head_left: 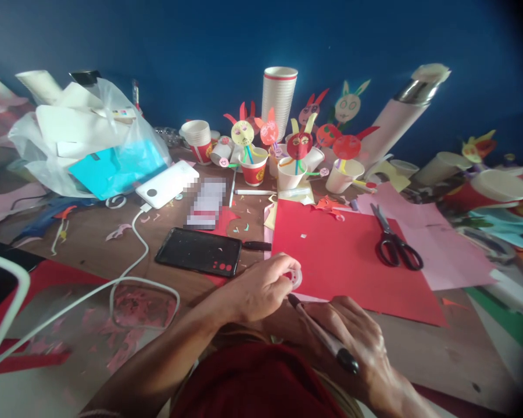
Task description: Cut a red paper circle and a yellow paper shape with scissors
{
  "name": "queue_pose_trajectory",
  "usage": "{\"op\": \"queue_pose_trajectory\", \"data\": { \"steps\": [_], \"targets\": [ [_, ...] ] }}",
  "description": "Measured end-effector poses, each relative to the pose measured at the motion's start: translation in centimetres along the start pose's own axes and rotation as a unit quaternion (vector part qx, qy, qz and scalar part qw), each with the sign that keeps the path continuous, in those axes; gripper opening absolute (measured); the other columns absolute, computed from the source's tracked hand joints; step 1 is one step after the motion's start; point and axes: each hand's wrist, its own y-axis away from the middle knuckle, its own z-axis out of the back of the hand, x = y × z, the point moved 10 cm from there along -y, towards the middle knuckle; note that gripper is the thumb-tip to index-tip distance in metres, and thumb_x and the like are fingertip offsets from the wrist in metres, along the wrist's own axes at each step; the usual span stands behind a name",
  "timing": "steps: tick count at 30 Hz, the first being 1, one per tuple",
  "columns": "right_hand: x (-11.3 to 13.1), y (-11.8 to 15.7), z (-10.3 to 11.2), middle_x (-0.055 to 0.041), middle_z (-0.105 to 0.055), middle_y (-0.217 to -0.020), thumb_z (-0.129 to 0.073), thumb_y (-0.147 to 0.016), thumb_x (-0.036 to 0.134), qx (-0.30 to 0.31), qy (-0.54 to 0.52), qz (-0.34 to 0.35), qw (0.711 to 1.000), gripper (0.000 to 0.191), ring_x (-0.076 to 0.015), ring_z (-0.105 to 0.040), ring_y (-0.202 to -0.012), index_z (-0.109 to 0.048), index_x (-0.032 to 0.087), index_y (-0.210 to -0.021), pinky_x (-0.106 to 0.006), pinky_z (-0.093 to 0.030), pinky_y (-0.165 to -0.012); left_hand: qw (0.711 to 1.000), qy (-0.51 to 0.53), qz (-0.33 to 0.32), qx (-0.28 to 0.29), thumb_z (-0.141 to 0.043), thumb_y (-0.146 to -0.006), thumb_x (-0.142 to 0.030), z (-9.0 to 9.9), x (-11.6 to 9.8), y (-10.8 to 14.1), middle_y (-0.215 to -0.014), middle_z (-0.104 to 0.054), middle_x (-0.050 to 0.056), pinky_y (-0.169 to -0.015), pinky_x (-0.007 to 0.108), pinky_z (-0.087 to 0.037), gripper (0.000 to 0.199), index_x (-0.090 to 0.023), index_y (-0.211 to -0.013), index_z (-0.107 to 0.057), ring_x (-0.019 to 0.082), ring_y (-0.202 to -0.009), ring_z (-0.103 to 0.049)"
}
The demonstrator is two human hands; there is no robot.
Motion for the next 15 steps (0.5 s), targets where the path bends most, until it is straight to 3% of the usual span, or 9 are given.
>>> {"op": "queue_pose_trajectory", "data": {
  "steps": [5, 15],
  "targets": [
    [0.1, -0.3, -0.7, -0.006, -0.068, -0.071, -0.053, -0.078, 0.003, 0.003, -0.019, -0.007, 1.0, 0.016, -0.0163, -0.055, -0.058, -0.059, 0.013, -0.09, -0.031, -0.038, -0.058, 1.0, 0.008, -0.003, 0.016, -0.035, -0.084, -0.017, 0.5, -0.9, 0.2, -0.1, -0.059, 0.004, -0.08, 0.028, -0.041, 0.03, -0.019, -0.106, -0.056, 0.017, -0.088, -0.052],
    [-0.5, -0.2, -0.4, -0.0039, -0.067, -0.073, -0.058, -0.079, 0.007, -0.009, -0.03, -0.028, 0.999, 0.014, -0.0145, -0.055, -0.06, -0.058, 0.013, -0.092, -0.03, -0.039, -0.061, 0.996, 0.077, 0.03, 0.026, -0.032, -0.088, -0.025, 0.2, 0.6, -0.2, -0.106, -0.059, 0.005, -0.079, 0.027, -0.042, 0.031, -0.019, -0.107, -0.055, 0.017, -0.091, -0.053]
  ]
}}
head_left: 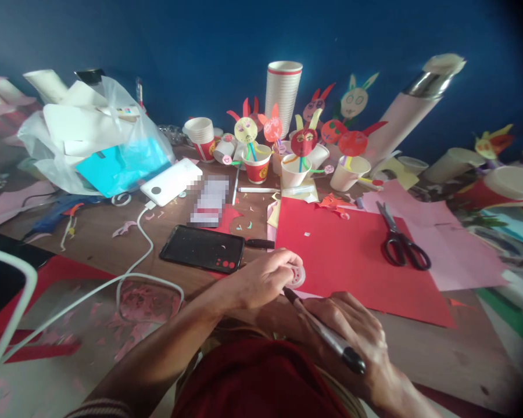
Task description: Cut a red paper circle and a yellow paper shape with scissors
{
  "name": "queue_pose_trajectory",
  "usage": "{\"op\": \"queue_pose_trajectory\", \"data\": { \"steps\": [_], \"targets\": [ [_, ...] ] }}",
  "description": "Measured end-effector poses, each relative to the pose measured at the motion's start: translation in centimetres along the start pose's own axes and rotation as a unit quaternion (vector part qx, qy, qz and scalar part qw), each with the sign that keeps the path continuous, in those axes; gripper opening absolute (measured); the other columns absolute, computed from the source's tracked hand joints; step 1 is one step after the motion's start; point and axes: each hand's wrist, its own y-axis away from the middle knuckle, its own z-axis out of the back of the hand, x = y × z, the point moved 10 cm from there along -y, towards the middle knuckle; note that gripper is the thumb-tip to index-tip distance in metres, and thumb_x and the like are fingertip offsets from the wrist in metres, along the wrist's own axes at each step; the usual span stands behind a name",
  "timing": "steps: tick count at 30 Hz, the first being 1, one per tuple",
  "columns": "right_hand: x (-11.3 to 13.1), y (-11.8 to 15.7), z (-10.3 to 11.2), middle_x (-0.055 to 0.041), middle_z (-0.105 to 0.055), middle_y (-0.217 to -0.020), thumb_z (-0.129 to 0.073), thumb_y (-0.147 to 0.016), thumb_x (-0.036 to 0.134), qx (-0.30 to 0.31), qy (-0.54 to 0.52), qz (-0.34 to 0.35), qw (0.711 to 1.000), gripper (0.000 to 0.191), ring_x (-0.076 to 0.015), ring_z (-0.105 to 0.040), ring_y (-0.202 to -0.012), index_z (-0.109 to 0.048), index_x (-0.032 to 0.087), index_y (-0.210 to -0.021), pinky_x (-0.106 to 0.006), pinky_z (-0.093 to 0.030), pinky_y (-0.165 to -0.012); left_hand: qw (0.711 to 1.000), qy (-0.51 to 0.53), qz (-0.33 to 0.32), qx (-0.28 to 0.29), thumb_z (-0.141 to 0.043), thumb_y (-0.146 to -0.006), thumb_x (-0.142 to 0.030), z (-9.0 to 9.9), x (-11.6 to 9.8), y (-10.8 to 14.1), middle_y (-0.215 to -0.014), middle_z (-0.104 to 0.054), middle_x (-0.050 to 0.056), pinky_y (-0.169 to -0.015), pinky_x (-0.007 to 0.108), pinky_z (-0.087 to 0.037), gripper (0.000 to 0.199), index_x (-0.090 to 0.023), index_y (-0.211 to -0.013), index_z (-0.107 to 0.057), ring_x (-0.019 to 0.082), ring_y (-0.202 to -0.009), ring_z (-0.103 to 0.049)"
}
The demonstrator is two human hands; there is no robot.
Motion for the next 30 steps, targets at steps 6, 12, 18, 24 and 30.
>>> {"op": "queue_pose_trajectory", "data": {
  "steps": [6, 12, 18, 24, 30],
  "targets": [
    [1.5, -1.2, -1.1, -0.0071, -0.066, -0.073, -0.048, -0.086, 0.01, 0.034, 0.046, 0.052, 0.997, 0.014, -0.0175, -0.055, -0.061, -0.057, 0.01, -0.097, -0.032, -0.037, -0.061, 1.0, -0.003, -0.01, 0.008, -0.031, -0.088, -0.025, 0.2, -0.7, 0.0, -0.103, -0.06, 0.006, -0.081, 0.026, -0.04, 0.031, -0.015, -0.104, -0.056, 0.017, -0.092, -0.054],
    [2.6, -2.2, -3.2, -0.005, -0.06, -0.064, -0.03, -0.09, 0.011, 0.095, 0.145, 0.085, 0.981, 0.029, -0.0186, -0.048, -0.055, -0.059, 0.014, -0.091, -0.032, -0.032, -0.057, 1.0, 0.001, -0.015, 0.019, -0.031, -0.087, -0.025, 0.2, -0.9, -0.2, -0.098, -0.062, 0.006, -0.08, 0.027, -0.04, 0.032, -0.014, -0.101, -0.057, 0.017, -0.089, -0.055],
    [3.6, -3.7, -4.2, -0.0061, -0.061, -0.063, -0.038, -0.079, 0.005, 0.12, 0.227, 0.099, 0.961, 0.023, -0.02, -0.051, -0.056, -0.058, 0.017, -0.081, -0.033, -0.033, -0.059, 1.0, -0.011, -0.01, 0.007, -0.032, -0.087, -0.027, 0.5, -0.7, -0.2, -0.101, -0.061, 0.005, -0.08, 0.026, -0.04, 0.032, -0.014, -0.102, -0.058, 0.016, -0.087, -0.054],
    [3.9, -4.4, -5.3, -0.0073, -0.064, -0.064, -0.047, -0.072, 0.008, 0.133, 0.268, 0.104, 0.949, 0.017, -0.0234, -0.055, -0.06, -0.058, 0.017, -0.08, -0.038, -0.037, -0.066, 0.999, -0.009, -0.029, 0.016, -0.029, -0.089, -0.025, 0.5, -1.0, -0.3, -0.102, -0.061, 0.007, -0.082, 0.027, -0.041, 0.032, -0.013, -0.099, -0.057, 0.016, -0.09, -0.055],
    [4.5, -4.0, -4.8, -0.0036, -0.059, -0.055, -0.046, -0.069, 0.007, 0.117, 0.253, 0.11, 0.954, 0.016, -0.0203, -0.052, -0.05, -0.058, 0.017, -0.072, -0.035, -0.034, -0.062, 0.997, -0.047, -0.057, 0.029, -0.027, -0.09, -0.022, 0.3, -1.8, -0.2, -0.1, -0.061, 0.007, -0.085, 0.025, -0.039, 0.033, -0.012, -0.096, -0.058, 0.016, -0.091, -0.054]
  ]
}}
